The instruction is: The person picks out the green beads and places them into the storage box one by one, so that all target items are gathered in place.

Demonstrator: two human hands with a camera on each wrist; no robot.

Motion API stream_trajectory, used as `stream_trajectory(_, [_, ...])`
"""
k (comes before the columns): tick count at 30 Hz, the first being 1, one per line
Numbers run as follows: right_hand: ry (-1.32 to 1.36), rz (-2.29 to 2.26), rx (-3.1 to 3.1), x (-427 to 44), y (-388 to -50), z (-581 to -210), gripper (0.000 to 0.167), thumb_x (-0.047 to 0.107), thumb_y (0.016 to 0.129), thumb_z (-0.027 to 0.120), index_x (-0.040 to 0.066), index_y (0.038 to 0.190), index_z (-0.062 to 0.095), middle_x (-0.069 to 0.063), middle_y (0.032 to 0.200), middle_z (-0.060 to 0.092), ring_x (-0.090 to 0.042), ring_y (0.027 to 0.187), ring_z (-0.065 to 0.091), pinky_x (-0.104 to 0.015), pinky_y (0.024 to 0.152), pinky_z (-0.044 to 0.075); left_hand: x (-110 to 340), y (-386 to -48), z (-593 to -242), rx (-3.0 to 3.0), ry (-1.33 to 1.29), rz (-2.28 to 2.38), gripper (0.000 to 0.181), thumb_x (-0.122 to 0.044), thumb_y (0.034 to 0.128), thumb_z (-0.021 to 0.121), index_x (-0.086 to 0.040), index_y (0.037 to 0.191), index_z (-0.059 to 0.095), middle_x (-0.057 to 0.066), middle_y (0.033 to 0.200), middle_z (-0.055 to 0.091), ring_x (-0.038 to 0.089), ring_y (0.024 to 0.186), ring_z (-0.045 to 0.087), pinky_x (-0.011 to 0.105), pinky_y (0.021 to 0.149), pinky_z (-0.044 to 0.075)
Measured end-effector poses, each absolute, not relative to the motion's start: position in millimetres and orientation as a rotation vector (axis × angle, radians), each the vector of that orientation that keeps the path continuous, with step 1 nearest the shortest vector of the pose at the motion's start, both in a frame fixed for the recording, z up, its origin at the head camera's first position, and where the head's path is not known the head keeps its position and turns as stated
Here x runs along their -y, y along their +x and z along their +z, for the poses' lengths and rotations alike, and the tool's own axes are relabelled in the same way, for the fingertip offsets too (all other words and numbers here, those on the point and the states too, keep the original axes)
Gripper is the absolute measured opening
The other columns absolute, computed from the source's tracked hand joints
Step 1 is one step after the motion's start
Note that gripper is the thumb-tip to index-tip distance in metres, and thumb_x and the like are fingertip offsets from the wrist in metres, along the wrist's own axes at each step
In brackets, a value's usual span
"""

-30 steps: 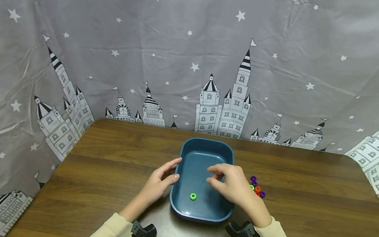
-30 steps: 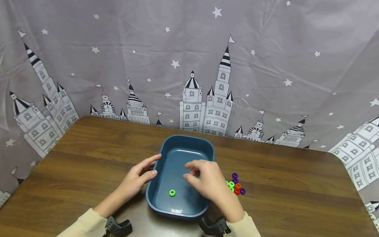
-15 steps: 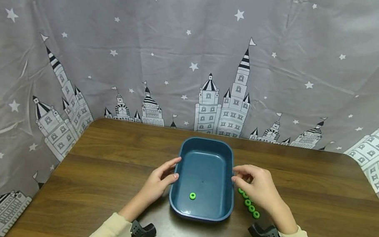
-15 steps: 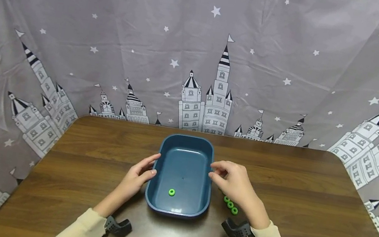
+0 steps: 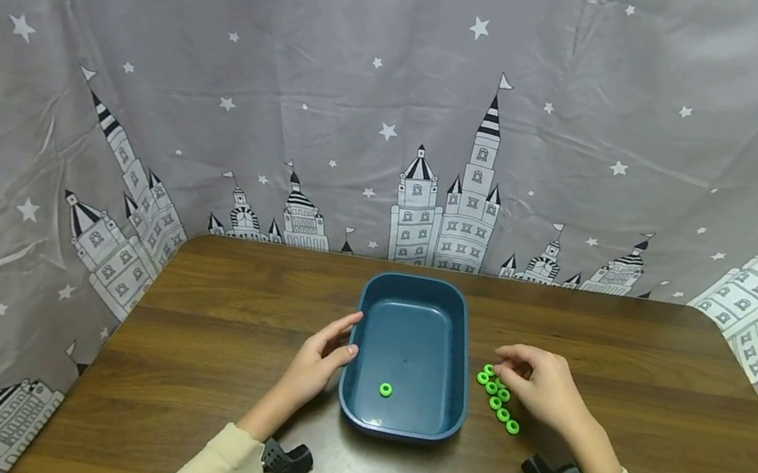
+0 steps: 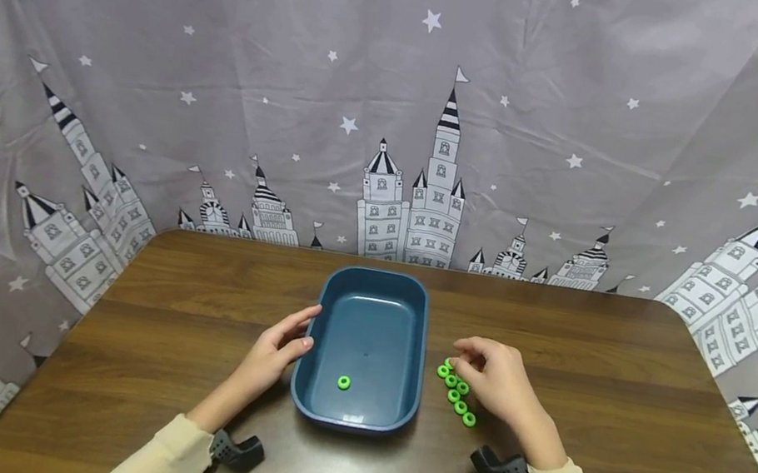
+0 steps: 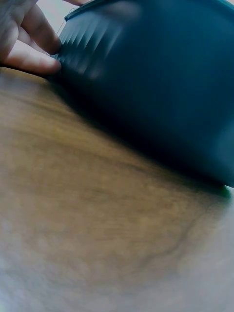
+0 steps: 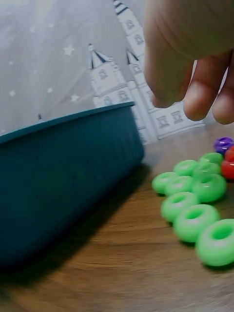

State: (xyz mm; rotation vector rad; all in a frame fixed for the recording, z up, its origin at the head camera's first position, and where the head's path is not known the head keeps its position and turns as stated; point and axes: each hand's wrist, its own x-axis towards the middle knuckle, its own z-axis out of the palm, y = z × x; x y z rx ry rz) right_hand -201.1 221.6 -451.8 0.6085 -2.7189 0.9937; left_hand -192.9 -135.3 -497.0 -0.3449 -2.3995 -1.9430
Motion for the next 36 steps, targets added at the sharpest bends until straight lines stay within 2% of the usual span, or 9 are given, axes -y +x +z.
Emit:
stream_trajectory(6, [0.512, 0.931, 2.762, -233, -207, -457, 0.016, 0.002, 0.088, 0.071, 0.002, 0.103, 0.077, -0.006, 0.088, 0.077, -0.009, 0.073, 0.062, -0.027, 0.065, 0.050, 136, -193, -497, 2.399, -0.349, -1.942, 0.051, -0.007, 0.0984, 0.061, -0.005, 0.148, 0.052, 0.021, 0.152, 0.052, 0.042, 0.136, 0.053, 0.035, 0.105, 0.048])
stream_trajectory(13, [0.501, 0.886, 2.780, -238, -210, -462, 0.016, 0.002, 0.089, 0.071, 0.002, 0.104, 0.077, -0.010, 0.094, 0.078, -0.017, 0.080, 0.066, -0.033, 0.071, 0.053, 136, -193, -498, 2.388, -0.351, -1.947, 0.050, -0.007, 0.0983, 0.061, -0.006, 0.148, 0.053, 0.021, 0.152, 0.053, 0.042, 0.136, 0.053, 0.030, 0.104, 0.048])
stream_trajectory(18, [0.512, 0.904, 2.766, -235, -210, -465, 0.016, 0.000, 0.088, 0.071, 0.002, 0.102, 0.077, -0.009, 0.093, 0.078, -0.013, 0.078, 0.065, -0.031, 0.070, 0.053, 136, -193, -498, 2.381, -0.358, -1.959, 0.050, -0.007, 0.0984, 0.061, -0.006, 0.148, 0.052, 0.022, 0.152, 0.052, 0.043, 0.135, 0.054, 0.028, 0.103, 0.048])
stream_trajectory(24, [0.541, 0.911, 2.790, -232, -208, -466, 0.017, 0.001, 0.087, 0.069, 0.004, 0.102, 0.078, -0.002, 0.084, 0.075, -0.005, 0.072, 0.057, -0.025, 0.067, 0.048, 136, -193, -497, 2.391, -0.354, -1.957, 0.050, -0.008, 0.0984, 0.061, -0.006, 0.148, 0.052, 0.022, 0.152, 0.052, 0.042, 0.136, 0.054, 0.033, 0.105, 0.048])
stream_trajectory(30, [0.500, 0.867, 2.836, -234, -209, -469, 0.017, 0.003, 0.087, 0.069, 0.004, 0.101, 0.078, 0.001, 0.081, 0.072, -0.007, 0.070, 0.053, -0.026, 0.066, 0.046, 136, -192, -497, 2.400, -0.351, -1.951, 0.051, -0.008, 0.0983, 0.061, -0.007, 0.148, 0.052, 0.019, 0.153, 0.052, 0.042, 0.138, 0.051, 0.039, 0.108, 0.047])
stream_trajectory(36, [0.540, 0.793, 2.803, -235, -210, -470, 0.017, 0.001, 0.085, 0.068, 0.002, 0.100, 0.078, -0.005, 0.085, 0.075, -0.009, 0.071, 0.056, -0.030, 0.067, 0.049, 136, -193, -498, 2.405, -0.357, -1.940, 0.051, -0.008, 0.0982, 0.061, -0.007, 0.148, 0.052, 0.019, 0.153, 0.052, 0.042, 0.137, 0.053, 0.038, 0.108, 0.047])
